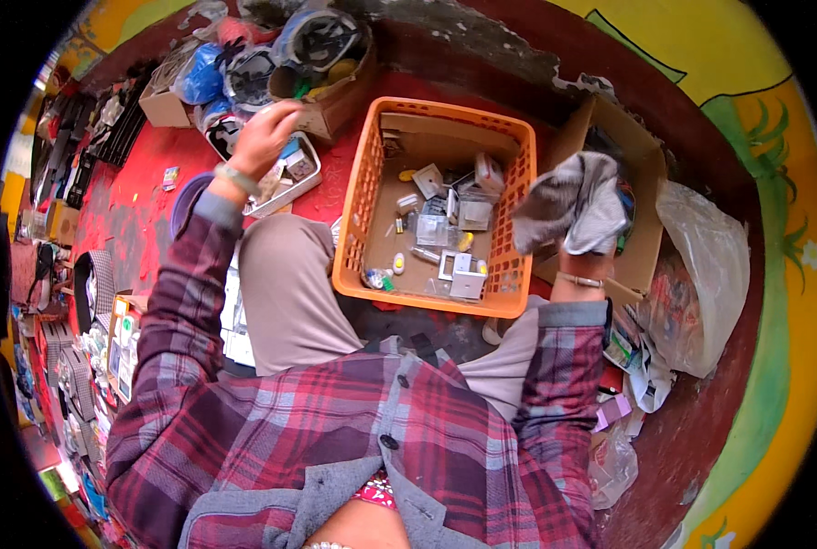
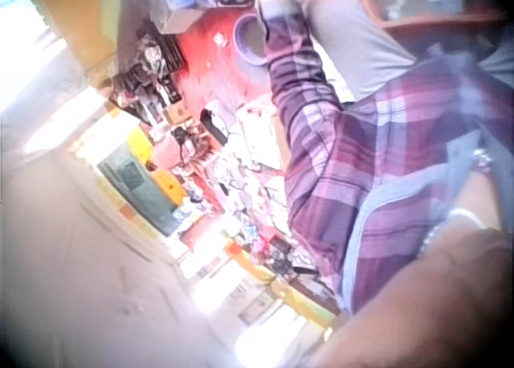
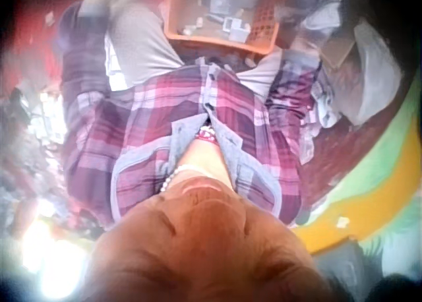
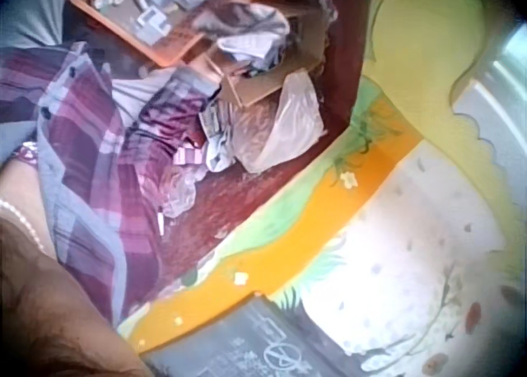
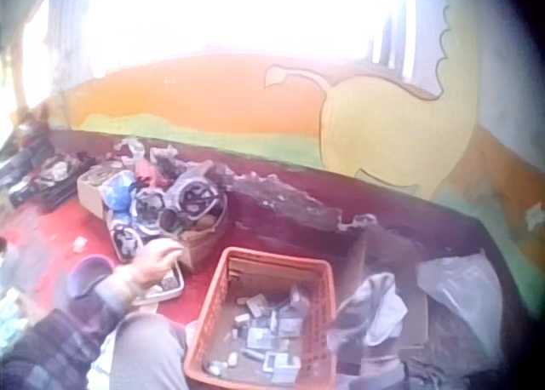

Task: The person picks up electrical wall switches from a tray, wipes them with a cloth, and places them into an orange basket.

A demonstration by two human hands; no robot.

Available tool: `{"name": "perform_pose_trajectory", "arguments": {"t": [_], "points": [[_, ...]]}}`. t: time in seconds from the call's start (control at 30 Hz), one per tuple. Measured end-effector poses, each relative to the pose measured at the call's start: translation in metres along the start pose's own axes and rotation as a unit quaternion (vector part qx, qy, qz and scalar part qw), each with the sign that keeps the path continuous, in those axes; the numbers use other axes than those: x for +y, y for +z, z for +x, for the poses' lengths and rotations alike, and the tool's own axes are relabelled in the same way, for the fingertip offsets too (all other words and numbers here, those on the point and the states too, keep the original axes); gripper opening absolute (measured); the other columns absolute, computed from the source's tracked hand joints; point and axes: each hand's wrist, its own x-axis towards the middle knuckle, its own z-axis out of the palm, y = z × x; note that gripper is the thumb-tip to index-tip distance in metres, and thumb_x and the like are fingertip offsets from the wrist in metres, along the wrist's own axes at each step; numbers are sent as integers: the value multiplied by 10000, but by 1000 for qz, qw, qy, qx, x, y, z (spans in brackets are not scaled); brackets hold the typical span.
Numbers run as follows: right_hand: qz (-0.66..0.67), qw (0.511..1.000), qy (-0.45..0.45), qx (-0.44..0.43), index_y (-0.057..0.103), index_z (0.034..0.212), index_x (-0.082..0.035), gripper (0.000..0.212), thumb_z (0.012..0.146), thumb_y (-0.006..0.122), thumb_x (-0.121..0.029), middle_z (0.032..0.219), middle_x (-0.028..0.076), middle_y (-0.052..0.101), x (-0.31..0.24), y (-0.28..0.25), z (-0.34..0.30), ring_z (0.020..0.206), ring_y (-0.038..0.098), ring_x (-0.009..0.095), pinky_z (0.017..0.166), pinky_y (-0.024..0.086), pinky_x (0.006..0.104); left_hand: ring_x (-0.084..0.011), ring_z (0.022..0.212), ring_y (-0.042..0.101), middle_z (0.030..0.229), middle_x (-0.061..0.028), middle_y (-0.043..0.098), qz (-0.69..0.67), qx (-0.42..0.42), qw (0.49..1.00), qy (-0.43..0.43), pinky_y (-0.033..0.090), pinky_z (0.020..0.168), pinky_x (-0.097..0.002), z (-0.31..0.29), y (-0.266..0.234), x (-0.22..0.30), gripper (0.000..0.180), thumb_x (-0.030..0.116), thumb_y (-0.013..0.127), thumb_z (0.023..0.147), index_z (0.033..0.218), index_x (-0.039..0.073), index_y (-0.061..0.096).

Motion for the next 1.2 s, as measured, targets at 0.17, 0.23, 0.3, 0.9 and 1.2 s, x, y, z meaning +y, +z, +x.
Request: {"name": "perform_pose_trajectory", "arguments": {"t": [0.17,0.23,0.3,0.9,1.2], "points": [[-246,967,44,-56,419,1340,20,589,800,531,-186,1399,134,446,-16,8,-1,1294,398,275,1115,252,348,-378,805,620,837,-202,652,42,-274,960,-34,498,747,-425,61,127,79,324,304,514,869,841,25,677],[-113,991,39,-54,423,1333,11,506,870,473,-186,1380,113,465,-4,12,-3,1260,432,239,1085,302,337,-386,804,628,834,-199,661,51,-345,937,10,506,753,-447,47,200,73,302,277,509,828,813,38,692],[198,971,116,-71,439,1319,-3,459,906,461,-203,1333,106,502,-13,12,-9,1193,491,233,1041,359,344,-377,819,639,851,-192,669,26,-414,908,-55,515,758,-449,14,290,43,279,259,525,792,801,46,705],[448,849,254,-118,498,1224,48,482,778,658,-38,1171,173,588,-49,-12,-40,1069,589,292,934,444,346,-357,983,628,1052,-207,650,42,-237,815,-527,507,835,-404,-94,535,-21,320,197,681,706,966,16,635],[662,576,475,-67,533,1214,-21,402,947,468,-315,1107,96,631,-51,2,-21,968,622,213,845,491,311,-324,902,657,982,-157,682,-49,-381,799,-462,528,786,-384,-126,505,-61,330,261,657,760,1000,36,672]]}}
